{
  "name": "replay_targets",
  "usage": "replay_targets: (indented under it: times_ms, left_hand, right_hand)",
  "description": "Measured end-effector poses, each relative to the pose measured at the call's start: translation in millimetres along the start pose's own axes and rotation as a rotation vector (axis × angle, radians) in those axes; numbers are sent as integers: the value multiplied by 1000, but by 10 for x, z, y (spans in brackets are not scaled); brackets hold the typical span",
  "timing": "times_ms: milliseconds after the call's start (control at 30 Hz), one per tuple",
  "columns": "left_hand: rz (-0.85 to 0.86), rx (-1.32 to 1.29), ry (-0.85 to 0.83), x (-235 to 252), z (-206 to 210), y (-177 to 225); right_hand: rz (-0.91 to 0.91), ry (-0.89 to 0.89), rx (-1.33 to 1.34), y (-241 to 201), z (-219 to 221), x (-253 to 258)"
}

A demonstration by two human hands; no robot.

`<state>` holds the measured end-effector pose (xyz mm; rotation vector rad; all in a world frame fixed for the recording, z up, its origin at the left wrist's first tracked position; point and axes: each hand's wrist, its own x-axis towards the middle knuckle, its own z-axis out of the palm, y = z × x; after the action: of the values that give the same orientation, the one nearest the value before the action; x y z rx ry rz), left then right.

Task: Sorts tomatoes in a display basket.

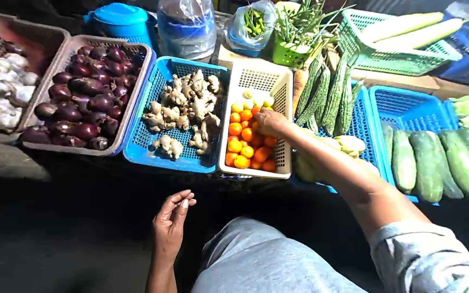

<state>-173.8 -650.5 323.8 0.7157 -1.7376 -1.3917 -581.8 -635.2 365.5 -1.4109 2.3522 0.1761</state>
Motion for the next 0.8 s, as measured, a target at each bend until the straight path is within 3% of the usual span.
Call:
replay_targets:
  times_ms: [133, 300, 400, 500, 600, 700, 800]
  left_hand:
    - [68, -69, -100, 344, -241, 0]
    - [88, -93, -202, 715, -511, -30]
    - [114, -88, -261, 895, -594, -45]
    - [141, -93, -298, 1027, -580, -26]
    - [180, -92, -332, 1131, -515, -15]
    - [179, -84, -367, 1179, -424, 9]
    - [189, -79, -385, 1225, -358, 36]
  right_hand:
    - [-4, 89, 153, 13, 7, -67]
    - [168, 260, 257, -156, 29, -186]
    - [71, 402, 279, -397, 51, -236]
    - [-131, 254, 212, -575, 166, -130]
    - [-87, 118, 27, -724, 188, -15]
    - [-76, 123, -9, -722, 182, 35]
    - [-108, 203, 191, -568, 190, 1]
